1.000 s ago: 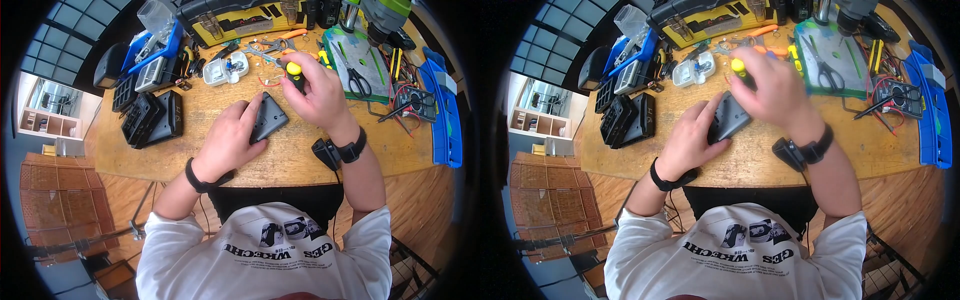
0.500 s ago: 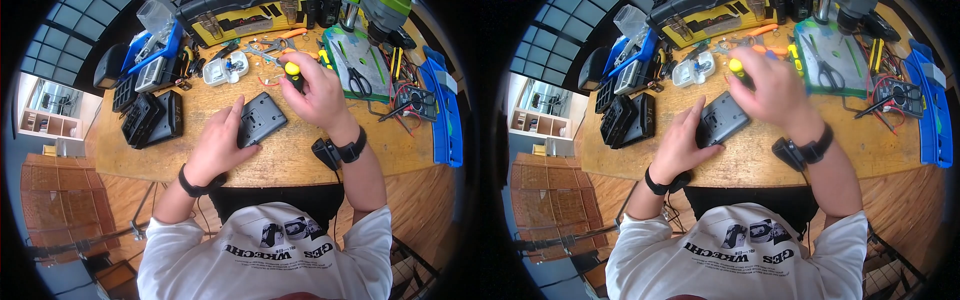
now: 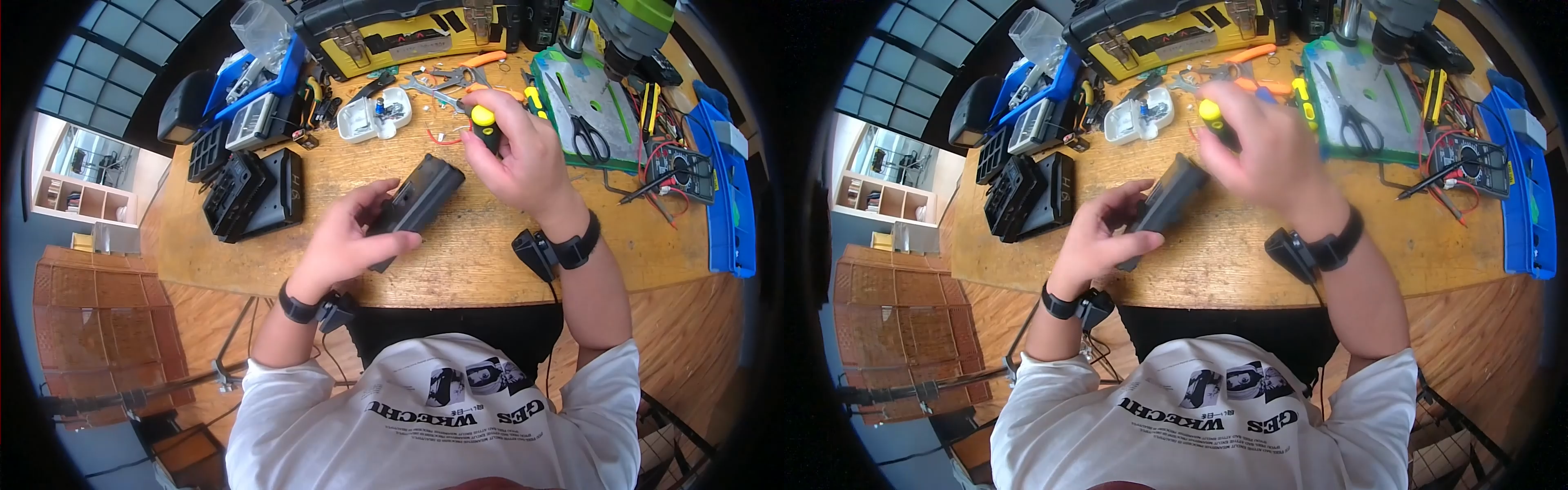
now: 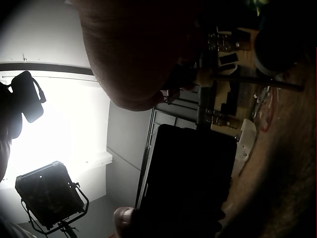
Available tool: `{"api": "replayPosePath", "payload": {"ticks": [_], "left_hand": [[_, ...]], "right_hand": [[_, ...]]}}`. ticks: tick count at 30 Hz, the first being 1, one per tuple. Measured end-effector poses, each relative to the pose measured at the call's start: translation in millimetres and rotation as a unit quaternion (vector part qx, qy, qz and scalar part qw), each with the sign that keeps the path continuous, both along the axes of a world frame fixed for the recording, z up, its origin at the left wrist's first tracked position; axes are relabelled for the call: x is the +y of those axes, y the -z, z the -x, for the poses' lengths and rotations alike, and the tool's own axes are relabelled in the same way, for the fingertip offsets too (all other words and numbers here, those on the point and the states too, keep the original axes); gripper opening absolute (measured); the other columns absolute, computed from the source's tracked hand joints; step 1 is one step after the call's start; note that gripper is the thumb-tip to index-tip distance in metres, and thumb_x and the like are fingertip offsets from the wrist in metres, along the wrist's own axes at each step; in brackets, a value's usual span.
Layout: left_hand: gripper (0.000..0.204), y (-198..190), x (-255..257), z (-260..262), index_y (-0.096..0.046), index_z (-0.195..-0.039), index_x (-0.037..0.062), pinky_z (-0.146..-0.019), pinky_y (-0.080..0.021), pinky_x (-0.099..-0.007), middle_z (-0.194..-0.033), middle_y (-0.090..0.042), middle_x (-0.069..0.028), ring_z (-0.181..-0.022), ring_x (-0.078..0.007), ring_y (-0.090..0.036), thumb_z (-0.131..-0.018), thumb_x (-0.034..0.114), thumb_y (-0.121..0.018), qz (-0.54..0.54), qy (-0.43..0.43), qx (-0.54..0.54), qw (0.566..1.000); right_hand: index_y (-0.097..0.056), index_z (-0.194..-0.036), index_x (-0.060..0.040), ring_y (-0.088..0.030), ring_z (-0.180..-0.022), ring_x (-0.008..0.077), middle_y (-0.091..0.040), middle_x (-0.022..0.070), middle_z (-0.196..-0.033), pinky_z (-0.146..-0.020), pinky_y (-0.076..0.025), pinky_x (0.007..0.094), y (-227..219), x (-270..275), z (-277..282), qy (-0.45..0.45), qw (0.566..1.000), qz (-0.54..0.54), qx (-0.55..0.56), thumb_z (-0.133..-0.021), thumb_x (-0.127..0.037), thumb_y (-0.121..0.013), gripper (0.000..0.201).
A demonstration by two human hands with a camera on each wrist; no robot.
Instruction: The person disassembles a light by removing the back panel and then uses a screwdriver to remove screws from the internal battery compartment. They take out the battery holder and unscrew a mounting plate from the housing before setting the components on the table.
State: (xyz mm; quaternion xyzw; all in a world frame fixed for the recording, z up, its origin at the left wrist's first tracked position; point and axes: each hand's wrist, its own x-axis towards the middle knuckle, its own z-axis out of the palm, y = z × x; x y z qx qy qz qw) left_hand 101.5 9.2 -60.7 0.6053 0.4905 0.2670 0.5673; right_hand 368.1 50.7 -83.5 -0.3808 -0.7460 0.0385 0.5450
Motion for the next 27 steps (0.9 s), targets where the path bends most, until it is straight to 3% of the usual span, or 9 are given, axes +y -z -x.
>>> {"api": "replayPosePath", "payload": {"ticks": [6,9,12,14,16,21,23,24,27], "left_hand": [[0.075,-1.4,7.7,15.6,-0.048,-0.146,-0.0092,-0.091,-0.057,-0.0342,-0.119,-0.070,-0.0200,-0.101,-0.0230,-0.071,-0.089,0.032,-0.074,0.110,0.061,-0.184,0.975],[0.083,2.4,4.4,18.0,-0.043,-0.151,-0.0065,-0.089,-0.060,-0.0436,-0.128,-0.063,-0.0335,-0.108,-0.0389,-0.071,-0.095,0.054,-0.052,0.269,0.070,-0.393,0.876],[0.084,6.6,5.3,20.5,-0.041,-0.152,-0.0062,-0.089,-0.060,-0.0442,-0.130,-0.062,-0.0341,-0.109,-0.0401,-0.070,-0.095,0.054,-0.052,0.298,0.084,-0.464,0.830],[0.085,7.3,4.2,19.0,-0.041,-0.153,-0.0062,-0.090,-0.060,-0.0438,-0.130,-0.062,-0.0339,-0.109,-0.0399,-0.070,-0.095,0.056,-0.051,0.299,0.091,-0.478,0.821],[0.086,5.2,3.7,18.2,-0.041,-0.153,-0.0062,-0.090,-0.060,-0.0435,-0.130,-0.062,-0.0336,-0.109,-0.0398,-0.070,-0.096,0.057,-0.050,0.301,0.098,-0.491,0.812],[0.070,-11.6,2.6,9.2,-0.059,-0.137,-0.0071,-0.087,-0.057,-0.0338,-0.119,-0.072,-0.0170,-0.103,-0.0188,-0.071,-0.082,0.028,-0.085,0.056,0.040,-0.071,0.995],[0.078,-2.5,0.6,1.8,-0.061,-0.134,-0.0066,-0.087,-0.056,-0.0394,-0.112,-0.072,-0.0207,-0.098,-0.0309,-0.071,-0.072,0.033,-0.088,-0.199,0.053,0.177,0.962],[0.080,-1.6,0.5,-0.9,-0.061,-0.133,-0.0070,-0.088,-0.055,-0.0408,-0.110,-0.071,-0.0224,-0.099,-0.0349,-0.070,-0.071,0.035,-0.088,-0.351,0.073,0.297,0.885],[0.084,10.5,1.1,-1.6,-0.058,-0.135,-0.0061,-0.092,-0.053,-0.0473,-0.110,-0.066,-0.0246,-0.101,-0.0422,-0.065,-0.068,0.034,-0.088,-0.432,0.094,0.319,0.838]], "right_hand": [[-0.063,-0.123,-0.0009,-0.046,-0.053,0.0036,-0.071,0.0042,-0.097,-0.048,-0.036,0.0222,1.2,1.5,0.8,-0.003,1.000,-0.016,0.009,-0.086,0.000,-0.074,0.039],[-0.063,-0.123,-0.0009,-0.046,-0.053,0.0035,-0.072,0.0052,-0.101,-0.048,-0.036,0.0219,0.9,0.8,-0.6,-0.002,1.000,-0.004,0.005,-0.086,0.000,-0.074,0.038],[-0.063,-0.123,-0.0009,-0.046,-0.053,0.0035,-0.073,0.0059,-0.103,-0.048,-0.036,0.0218,-0.2,-0.4,-0.3,-0.009,1.000,0.014,0.006,-0.086,0.000,-0.074,0.038],[-0.065,-0.123,-0.0099,-0.070,-0.067,0.0283,-0.070,0.0129,-0.081,-0.059,-0.054,0.0375,-3.7,-1.8,0.4,0.023,1.000,0.020,-0.006,-0.086,-0.014,-0.076,0.038],[-0.065,-0.123,-0.0097,-0.070,-0.067,0.0284,-0.070,0.0129,-0.081,-0.060,-0.054,0.0376,-4.1,-2.2,0.7,0.022,1.000,0.022,-0.003,-0.087,-0.014,-0.076,0.038],[-0.065,-0.123,-0.0086,-0.070,-0.068,0.0283,-0.071,0.0133,-0.083,-0.060,-0.054,0.0371,-7.0,-5.0,0.8,0.017,0.999,0.039,-0.003,-0.087,-0.013,-0.075,0.037],[-0.066,-0.123,-0.0076,-0.070,-0.068,0.0281,-0.072,0.0140,-0.087,-0.061,-0.054,0.0361,-7.4,-5.7,1.9,0.021,0.999,0.045,0.001,-0.088,-0.012,-0.075,0.037],[-0.066,-0.123,-0.0076,-0.070,-0.068,0.0281,-0.072,0.0140,-0.087,-0.061,-0.054,0.0361,-7.6,-5.8,2.9,0.012,0.999,0.041,0.005,-0.088,-0.012,-0.075,0.037],[-0.065,-0.122,-0.0073,-0.071,-0.070,0.0276,-0.072,0.0150,-0.093,-0.063,-0.055,0.0352,-7.8,-6.6,2.9,0.024,0.998,0.061,0.007,-0.086,-0.008,-0.075,0.037]]}}
